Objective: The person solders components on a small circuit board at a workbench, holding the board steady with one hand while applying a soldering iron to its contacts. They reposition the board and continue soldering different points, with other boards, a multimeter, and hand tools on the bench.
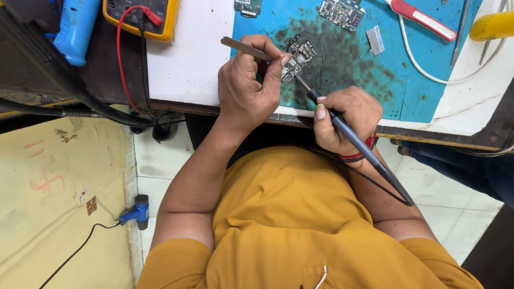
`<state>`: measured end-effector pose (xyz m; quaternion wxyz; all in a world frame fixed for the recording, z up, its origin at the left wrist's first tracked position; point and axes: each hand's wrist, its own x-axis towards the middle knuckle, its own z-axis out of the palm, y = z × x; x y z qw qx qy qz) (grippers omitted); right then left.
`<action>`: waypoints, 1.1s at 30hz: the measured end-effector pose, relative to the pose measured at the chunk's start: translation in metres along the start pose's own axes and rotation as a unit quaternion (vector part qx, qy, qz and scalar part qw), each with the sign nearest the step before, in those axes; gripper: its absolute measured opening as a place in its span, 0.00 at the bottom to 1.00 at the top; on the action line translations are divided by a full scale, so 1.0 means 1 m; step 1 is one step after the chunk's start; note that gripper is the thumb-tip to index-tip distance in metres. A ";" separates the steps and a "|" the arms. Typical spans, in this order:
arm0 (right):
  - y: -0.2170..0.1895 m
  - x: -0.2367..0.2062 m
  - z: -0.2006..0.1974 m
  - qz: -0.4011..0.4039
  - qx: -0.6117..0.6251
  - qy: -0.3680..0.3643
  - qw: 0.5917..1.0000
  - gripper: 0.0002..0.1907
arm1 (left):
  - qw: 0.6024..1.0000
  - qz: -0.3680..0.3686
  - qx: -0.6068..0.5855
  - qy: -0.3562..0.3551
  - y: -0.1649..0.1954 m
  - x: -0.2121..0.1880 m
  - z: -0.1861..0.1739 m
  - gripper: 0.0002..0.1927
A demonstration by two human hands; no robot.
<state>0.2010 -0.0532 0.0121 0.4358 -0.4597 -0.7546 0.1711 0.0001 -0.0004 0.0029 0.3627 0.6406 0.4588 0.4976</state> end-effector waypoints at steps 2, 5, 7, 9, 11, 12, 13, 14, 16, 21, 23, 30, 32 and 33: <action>0.001 0.000 0.000 -0.005 0.002 0.001 1.000 0.04 | 1.000 0.000 -0.001 0.002 0.001 0.000 0.000 0.09; 0.001 0.001 0.000 -0.007 0.002 0.000 1.000 0.04 | 1.000 -0.009 0.001 0.002 0.001 0.000 0.000 0.09; 0.000 0.001 0.000 -0.006 0.002 -0.001 1.000 0.04 | 1.000 -0.011 0.000 0.002 0.002 0.001 0.000 0.09; 0.000 0.001 0.000 -0.005 0.004 0.000 1.000 0.04 | 1.000 -0.007 -0.005 0.005 0.002 0.001 0.001 0.09; 0.001 0.001 0.001 -0.009 0.002 0.001 1.000 0.04 | 1.000 -0.003 -0.001 0.007 0.002 0.000 0.000 0.09; 0.001 0.001 0.001 -0.010 0.001 0.002 1.000 0.04 | 1.000 -0.002 0.000 0.007 0.002 0.000 0.000 0.09; 0.001 0.001 0.000 -0.007 0.002 0.002 1.000 0.04 | 1.000 -0.004 0.000 0.006 0.001 0.000 0.001 0.09; 0.000 0.000 0.000 -0.004 0.003 0.002 1.000 0.04 | 1.000 -0.006 0.000 0.004 0.001 0.000 0.000 0.08; 0.001 0.000 0.000 -0.004 0.004 0.002 1.000 0.04 | 1.000 -0.006 0.000 0.003 0.001 0.000 0.000 0.08; 0.001 -0.001 0.000 0.007 0.001 0.007 1.000 0.04 | 1.000 -0.004 0.006 -0.001 0.001 0.001 0.000 0.08; 0.002 -0.001 0.001 0.000 -0.004 0.006 1.000 0.04 | 1.000 -0.001 0.005 0.003 0.001 0.000 0.000 0.08; 0.002 -0.002 0.001 0.006 -0.006 0.011 1.000 0.04 | 1.000 -0.008 0.001 0.002 0.001 0.000 0.000 0.08; 0.001 -0.001 0.000 0.005 -0.005 0.008 1.000 0.05 | 1.000 -0.008 -0.001 0.001 0.002 0.000 0.000 0.08; 0.002 -0.001 0.000 0.005 -0.004 0.007 1.000 0.05 | 1.000 -0.008 -0.001 0.001 0.002 0.000 0.000 0.08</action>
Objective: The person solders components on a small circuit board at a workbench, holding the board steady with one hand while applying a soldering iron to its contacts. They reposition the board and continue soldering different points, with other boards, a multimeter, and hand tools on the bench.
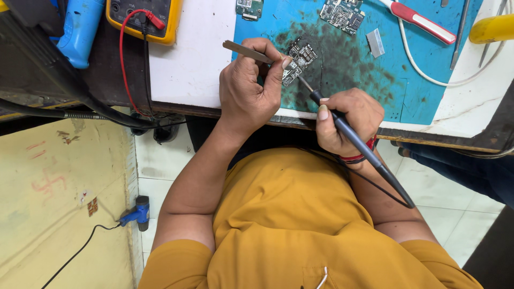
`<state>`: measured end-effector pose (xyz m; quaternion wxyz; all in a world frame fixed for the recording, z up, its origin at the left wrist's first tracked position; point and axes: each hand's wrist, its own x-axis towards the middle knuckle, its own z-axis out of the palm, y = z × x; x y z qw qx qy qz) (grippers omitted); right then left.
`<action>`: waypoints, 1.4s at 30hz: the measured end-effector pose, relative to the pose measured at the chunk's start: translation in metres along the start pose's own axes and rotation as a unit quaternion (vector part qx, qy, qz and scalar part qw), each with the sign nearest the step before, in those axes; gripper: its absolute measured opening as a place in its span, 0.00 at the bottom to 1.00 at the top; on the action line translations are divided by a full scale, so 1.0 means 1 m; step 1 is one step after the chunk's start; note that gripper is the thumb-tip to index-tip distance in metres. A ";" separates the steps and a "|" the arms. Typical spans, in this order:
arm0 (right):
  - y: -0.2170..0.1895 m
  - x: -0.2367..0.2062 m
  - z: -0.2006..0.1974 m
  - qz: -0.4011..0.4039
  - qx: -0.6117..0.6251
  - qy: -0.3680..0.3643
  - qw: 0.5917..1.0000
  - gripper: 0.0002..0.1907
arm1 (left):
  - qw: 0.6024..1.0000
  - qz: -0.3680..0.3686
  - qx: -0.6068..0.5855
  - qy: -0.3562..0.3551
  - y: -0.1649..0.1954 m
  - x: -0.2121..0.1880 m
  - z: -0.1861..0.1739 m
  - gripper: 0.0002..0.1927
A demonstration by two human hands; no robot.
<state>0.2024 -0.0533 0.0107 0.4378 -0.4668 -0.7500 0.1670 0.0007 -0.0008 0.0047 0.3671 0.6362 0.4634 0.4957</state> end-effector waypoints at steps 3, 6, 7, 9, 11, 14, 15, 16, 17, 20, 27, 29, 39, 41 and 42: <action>0.000 0.000 0.001 -0.008 0.003 -0.003 1.000 0.04 | 1.000 -0.001 -0.001 0.002 0.001 0.000 -0.001 0.08; -0.001 0.000 0.001 -0.003 0.002 -0.001 1.000 0.04 | 1.000 -0.004 0.003 0.000 0.001 0.000 -0.001 0.08; -0.001 0.000 0.001 -0.001 0.002 0.000 1.000 0.04 | 1.000 -0.003 0.005 0.002 0.001 0.000 -0.001 0.09; -0.001 0.000 0.001 0.004 0.003 0.002 1.000 0.05 | 1.000 -0.001 0.007 0.004 0.001 0.000 0.000 0.09; -0.001 0.000 0.001 0.003 0.004 0.004 1.000 0.04 | 1.000 0.000 0.002 0.003 0.000 0.000 0.000 0.09; 0.000 0.000 0.002 -0.003 0.002 0.005 1.000 0.05 | 1.000 -0.001 -0.001 -0.001 -0.001 -0.001 -0.001 0.08; 0.000 0.000 0.002 -0.005 0.001 0.004 1.000 0.05 | 1.000 -0.003 -0.001 -0.002 -0.001 -0.001 -0.001 0.08; 0.000 0.000 0.002 0.000 0.001 0.004 1.000 0.04 | 1.000 0.000 0.000 -0.002 -0.001 0.000 0.000 0.08; -0.001 -0.001 0.001 0.004 0.002 0.005 1.000 0.04 | 1.000 0.003 0.002 -0.002 -0.001 0.000 0.000 0.08; 0.000 0.000 0.002 0.002 0.006 0.008 1.000 0.04 | 1.000 0.002 0.004 -0.001 -0.001 0.000 0.000 0.08; 0.000 -0.001 0.002 0.000 -0.003 0.009 1.000 0.04 | 1.000 0.000 0.003 0.001 0.000 -0.001 0.000 0.09; 0.001 -0.001 0.003 -0.001 0.000 0.010 1.000 0.04 | 1.000 0.000 0.006 0.001 -0.001 -0.001 -0.001 0.09; -0.001 0.000 0.002 0.001 -0.009 0.005 1.000 0.05 | 1.000 0.003 0.011 0.002 -0.001 -0.001 0.000 0.08; 0.000 0.000 0.002 -0.005 -0.001 0.004 1.000 0.05 | 1.000 0.007 0.005 0.001 -0.002 0.000 0.000 0.08; 0.000 0.000 0.002 -0.007 0.003 0.004 1.000 0.05 | 1.000 0.008 0.001 0.000 -0.002 0.000 0.000 0.08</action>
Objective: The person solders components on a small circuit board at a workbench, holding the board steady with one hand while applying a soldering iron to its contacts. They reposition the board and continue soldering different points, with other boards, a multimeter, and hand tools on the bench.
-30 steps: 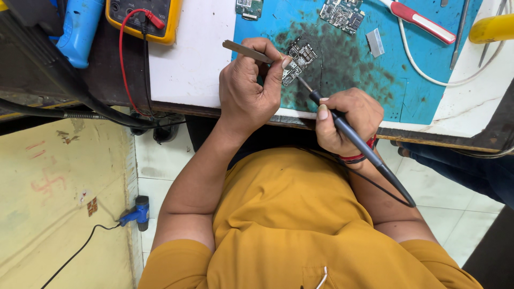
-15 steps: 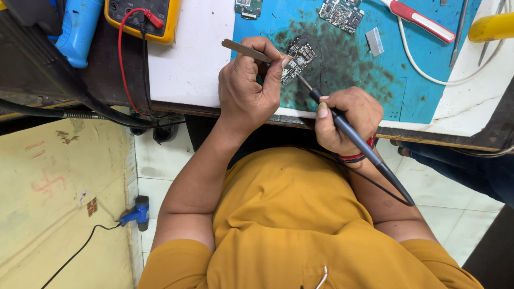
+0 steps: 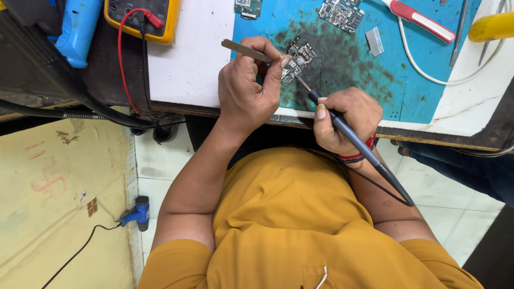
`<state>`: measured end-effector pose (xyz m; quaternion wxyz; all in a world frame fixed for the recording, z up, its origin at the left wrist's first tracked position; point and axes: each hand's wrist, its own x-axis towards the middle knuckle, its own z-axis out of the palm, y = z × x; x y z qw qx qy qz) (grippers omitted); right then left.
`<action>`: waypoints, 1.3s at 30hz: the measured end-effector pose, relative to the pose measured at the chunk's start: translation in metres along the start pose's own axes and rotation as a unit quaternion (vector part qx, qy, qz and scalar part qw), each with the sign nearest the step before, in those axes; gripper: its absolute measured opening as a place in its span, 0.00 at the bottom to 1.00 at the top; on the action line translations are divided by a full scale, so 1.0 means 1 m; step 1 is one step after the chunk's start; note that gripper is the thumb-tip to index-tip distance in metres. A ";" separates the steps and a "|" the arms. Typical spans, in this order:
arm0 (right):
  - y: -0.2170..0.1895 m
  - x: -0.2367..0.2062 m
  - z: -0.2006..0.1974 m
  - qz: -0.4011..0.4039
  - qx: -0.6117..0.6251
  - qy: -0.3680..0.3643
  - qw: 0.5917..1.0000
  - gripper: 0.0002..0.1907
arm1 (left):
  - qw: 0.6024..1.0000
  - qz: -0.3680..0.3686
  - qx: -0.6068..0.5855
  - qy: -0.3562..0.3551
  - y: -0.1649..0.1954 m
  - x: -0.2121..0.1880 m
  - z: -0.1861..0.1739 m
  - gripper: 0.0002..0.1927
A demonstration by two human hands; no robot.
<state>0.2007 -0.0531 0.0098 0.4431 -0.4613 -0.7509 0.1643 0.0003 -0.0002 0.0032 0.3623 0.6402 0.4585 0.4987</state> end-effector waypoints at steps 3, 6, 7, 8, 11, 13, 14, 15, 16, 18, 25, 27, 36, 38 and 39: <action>0.000 -0.001 0.000 0.007 -0.008 0.004 1.000 0.05 | 1.000 -0.014 0.007 -0.004 0.000 0.000 0.000 0.09; 0.000 -0.001 0.000 0.012 -0.010 0.005 1.000 0.05 | 1.000 0.006 0.005 0.000 0.000 0.000 0.000 0.08; 0.000 -0.001 0.000 0.007 -0.006 0.005 1.000 0.05 | 1.000 0.005 0.006 0.001 0.000 0.000 -0.001 0.08; 0.001 -0.001 0.001 0.002 -0.004 0.005 1.000 0.05 | 1.000 0.003 0.006 0.002 0.001 0.000 -0.001 0.08; 0.001 -0.001 0.001 0.005 -0.004 0.009 1.000 0.05 | 1.000 -0.007 0.004 -0.001 0.001 0.001 0.000 0.08; 0.001 -0.002 0.001 0.009 -0.006 0.009 1.000 0.05 | 1.000 -0.009 0.006 -0.001 0.002 0.001 0.000 0.08; 0.001 -0.001 0.000 0.009 -0.008 0.008 1.000 0.05 | 1.000 -0.005 0.009 0.001 0.002 0.000 0.000 0.09; 0.001 -0.001 0.000 0.009 -0.009 0.006 1.000 0.05 | 1.000 -0.002 0.011 0.003 0.003 0.000 -0.001 0.09; 0.001 -0.001 0.000 0.006 -0.006 0.005 1.000 0.05 | 1.000 -0.003 0.007 0.003 0.003 0.000 -0.001 0.09; 0.001 -0.001 0.000 0.001 -0.003 0.001 1.000 0.05 | 1.000 -0.004 -0.001 0.001 0.002 0.000 0.000 0.08; 0.001 -0.001 0.001 0.003 -0.009 0.007 1.000 0.05 | 1.000 -0.005 0.009 0.002 0.002 0.000 -0.001 0.09; 0.001 -0.001 0.001 -0.001 -0.008 0.004 1.000 0.05 | 1.000 -0.011 0.019 0.002 0.002 0.000 -0.001 0.09; 0.000 -0.002 0.000 0.014 -0.009 0.008 1.000 0.06 | 1.000 -0.005 0.007 -0.002 0.000 0.000 -0.001 0.08; 0.001 -0.002 0.000 0.011 -0.009 0.008 1.000 0.06 | 1.000 -0.002 0.008 0.000 0.000 0.000 0.000 0.08; 0.001 -0.001 0.001 0.009 -0.010 0.008 1.000 0.06 | 1.000 -0.001 0.008 0.001 0.000 0.000 -0.001 0.08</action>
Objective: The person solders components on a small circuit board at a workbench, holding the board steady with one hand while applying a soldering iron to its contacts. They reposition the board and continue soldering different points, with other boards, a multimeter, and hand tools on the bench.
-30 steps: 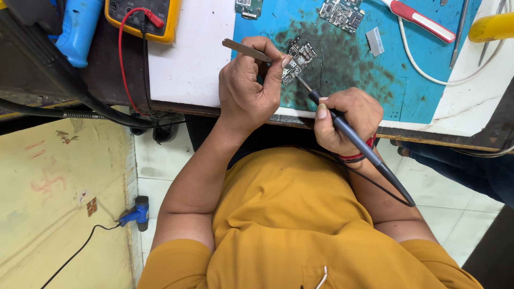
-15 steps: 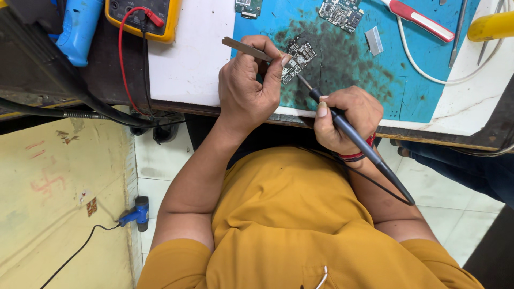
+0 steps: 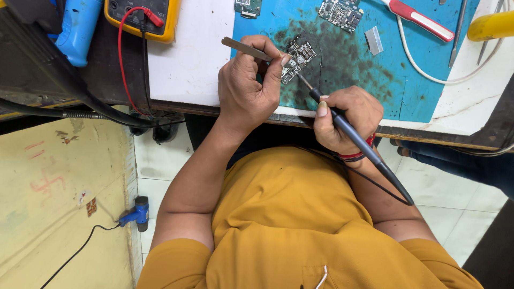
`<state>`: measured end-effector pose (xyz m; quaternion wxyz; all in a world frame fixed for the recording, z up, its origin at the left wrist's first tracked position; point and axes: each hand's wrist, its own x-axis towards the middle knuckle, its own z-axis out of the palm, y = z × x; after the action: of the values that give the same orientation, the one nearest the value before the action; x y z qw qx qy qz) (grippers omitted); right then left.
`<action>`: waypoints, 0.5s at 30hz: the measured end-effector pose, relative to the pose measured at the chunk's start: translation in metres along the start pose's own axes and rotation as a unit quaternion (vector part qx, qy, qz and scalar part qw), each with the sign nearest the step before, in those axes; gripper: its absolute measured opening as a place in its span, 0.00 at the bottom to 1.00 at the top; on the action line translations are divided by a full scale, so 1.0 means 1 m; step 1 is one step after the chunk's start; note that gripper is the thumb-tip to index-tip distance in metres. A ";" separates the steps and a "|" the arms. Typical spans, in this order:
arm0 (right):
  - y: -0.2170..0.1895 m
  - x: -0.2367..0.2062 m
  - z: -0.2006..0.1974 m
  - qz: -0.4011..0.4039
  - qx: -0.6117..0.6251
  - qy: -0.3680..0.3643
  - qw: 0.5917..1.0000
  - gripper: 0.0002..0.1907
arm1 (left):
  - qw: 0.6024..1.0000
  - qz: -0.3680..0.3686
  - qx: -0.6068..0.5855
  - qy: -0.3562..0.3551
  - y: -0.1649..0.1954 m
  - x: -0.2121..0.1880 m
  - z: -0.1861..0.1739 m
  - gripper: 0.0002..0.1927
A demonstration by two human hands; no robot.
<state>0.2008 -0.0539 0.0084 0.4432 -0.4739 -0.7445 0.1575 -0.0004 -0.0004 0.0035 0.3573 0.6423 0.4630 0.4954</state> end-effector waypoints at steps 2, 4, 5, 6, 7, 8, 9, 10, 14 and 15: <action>0.000 0.000 0.001 0.001 0.003 0.002 1.000 0.06 | 1.000 -0.002 -0.003 0.000 0.000 0.000 0.000 0.08; 0.000 0.000 0.001 -0.001 0.005 0.002 1.000 0.06 | 1.000 -0.004 -0.002 0.000 0.000 0.000 0.000 0.08; 0.001 0.000 0.001 -0.005 0.006 0.002 1.000 0.06 | 1.000 -0.004 -0.001 0.000 0.000 0.000 0.000 0.08; 0.001 0.000 0.001 -0.008 0.006 0.002 1.000 0.06 | 1.000 -0.005 0.001 0.001 0.000 0.000 0.000 0.08; 0.001 0.000 0.000 -0.008 0.006 0.000 1.000 0.06 | 1.000 -0.004 0.000 0.001 0.000 0.000 0.001 0.08; 0.001 0.000 0.000 -0.007 0.006 -0.003 1.000 0.06 | 1.000 -0.003 -0.002 0.001 0.000 0.000 0.000 0.08; 0.001 0.000 0.000 -0.007 0.006 -0.005 1.000 0.06 | 1.000 -0.002 -0.004 0.001 0.000 0.000 0.000 0.08; 0.001 0.001 0.000 -0.008 0.005 -0.004 1.000 0.06 | 1.000 -0.001 -0.002 0.001 0.000 0.000 0.000 0.08; 0.000 0.001 0.001 -0.007 0.002 0.005 1.000 0.06 | 1.000 -0.001 0.001 0.000 0.000 0.000 0.000 0.08; 0.001 0.001 0.001 -0.004 0.002 0.008 1.000 0.06 | 1.000 -0.002 0.001 0.000 -0.001 0.000 0.001 0.08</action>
<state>0.2001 -0.0530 0.0077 0.4507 -0.4714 -0.7424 0.1531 0.0003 -0.0006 0.0027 0.3581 0.6416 0.4649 0.4941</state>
